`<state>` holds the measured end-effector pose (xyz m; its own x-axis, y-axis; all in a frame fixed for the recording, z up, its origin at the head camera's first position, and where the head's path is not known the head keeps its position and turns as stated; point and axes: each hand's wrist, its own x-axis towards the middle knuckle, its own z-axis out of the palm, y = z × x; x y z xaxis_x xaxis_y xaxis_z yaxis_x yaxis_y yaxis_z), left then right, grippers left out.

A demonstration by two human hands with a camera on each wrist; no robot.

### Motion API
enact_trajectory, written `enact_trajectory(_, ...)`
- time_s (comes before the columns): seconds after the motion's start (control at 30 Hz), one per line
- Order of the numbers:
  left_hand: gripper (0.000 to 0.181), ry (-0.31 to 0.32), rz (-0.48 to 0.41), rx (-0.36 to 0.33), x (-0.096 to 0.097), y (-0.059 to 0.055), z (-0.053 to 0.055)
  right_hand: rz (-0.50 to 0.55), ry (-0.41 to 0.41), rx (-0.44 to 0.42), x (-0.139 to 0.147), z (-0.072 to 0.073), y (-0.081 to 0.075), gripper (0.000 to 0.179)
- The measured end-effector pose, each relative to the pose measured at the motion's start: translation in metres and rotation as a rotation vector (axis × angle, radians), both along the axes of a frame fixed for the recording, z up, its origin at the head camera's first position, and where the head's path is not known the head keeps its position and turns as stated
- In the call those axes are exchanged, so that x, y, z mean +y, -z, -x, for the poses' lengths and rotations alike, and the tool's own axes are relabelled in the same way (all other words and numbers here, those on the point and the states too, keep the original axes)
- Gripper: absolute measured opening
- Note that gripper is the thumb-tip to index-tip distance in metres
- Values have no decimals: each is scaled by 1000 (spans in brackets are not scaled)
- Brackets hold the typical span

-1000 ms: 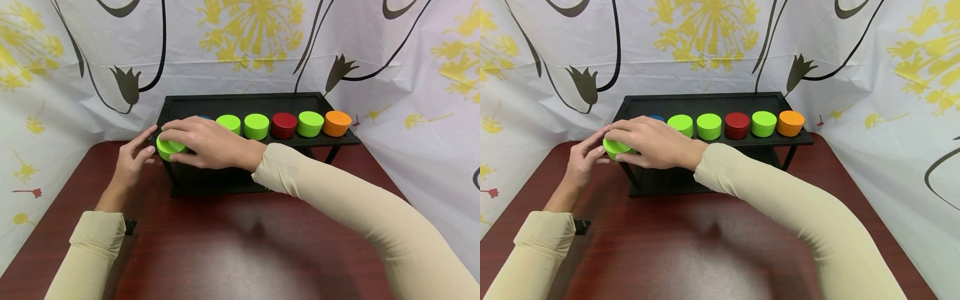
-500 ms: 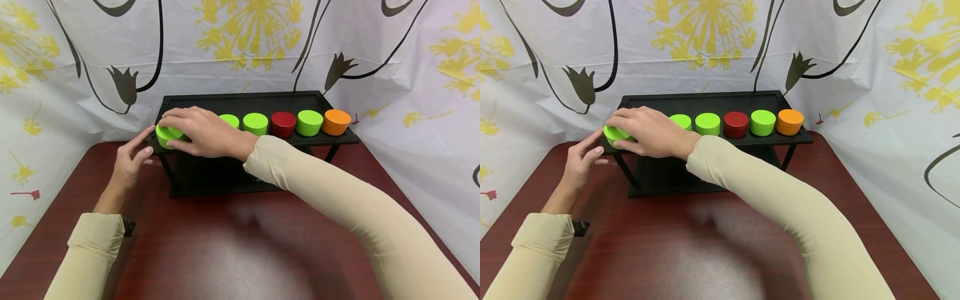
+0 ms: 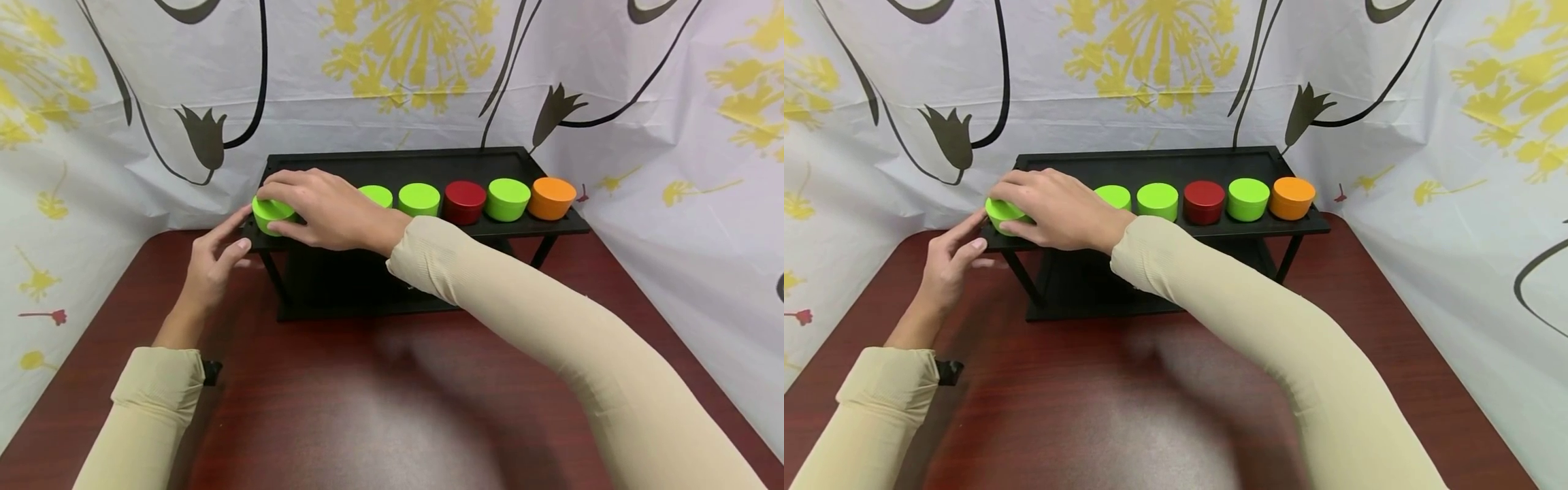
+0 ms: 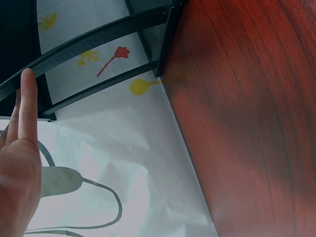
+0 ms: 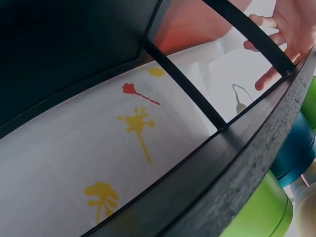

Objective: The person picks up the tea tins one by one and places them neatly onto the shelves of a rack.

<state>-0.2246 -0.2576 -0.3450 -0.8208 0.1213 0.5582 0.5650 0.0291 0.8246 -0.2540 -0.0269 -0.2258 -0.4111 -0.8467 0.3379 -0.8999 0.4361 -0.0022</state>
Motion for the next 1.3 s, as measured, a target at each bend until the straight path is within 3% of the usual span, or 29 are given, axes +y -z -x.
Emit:
enact_trajectory(0.37, 47, 30, -27, 6, 4, 1, 2, 22, -5, -16, -1, 5, 2, 40)
enact_trajectory(0.73, 48, 19, -11, 14, 7, 1, 3, 13, -5, -7, 0, 7, 5, 39)
enact_trajectory(0.9, 47, 21, -15, 12, 7, 2, 3, -23, 25, -12, -1, 5, 4, 41)
enact_trajectory(1.13, 47, 41, -35, 1, 8, 2, 3, -161, 124, 7, -3, 2, 1, 51)
enact_trajectory(1.3, 47, 43, -42, -5, 7, 2, 1, -114, 90, 16, 1, -1, 2, 53)
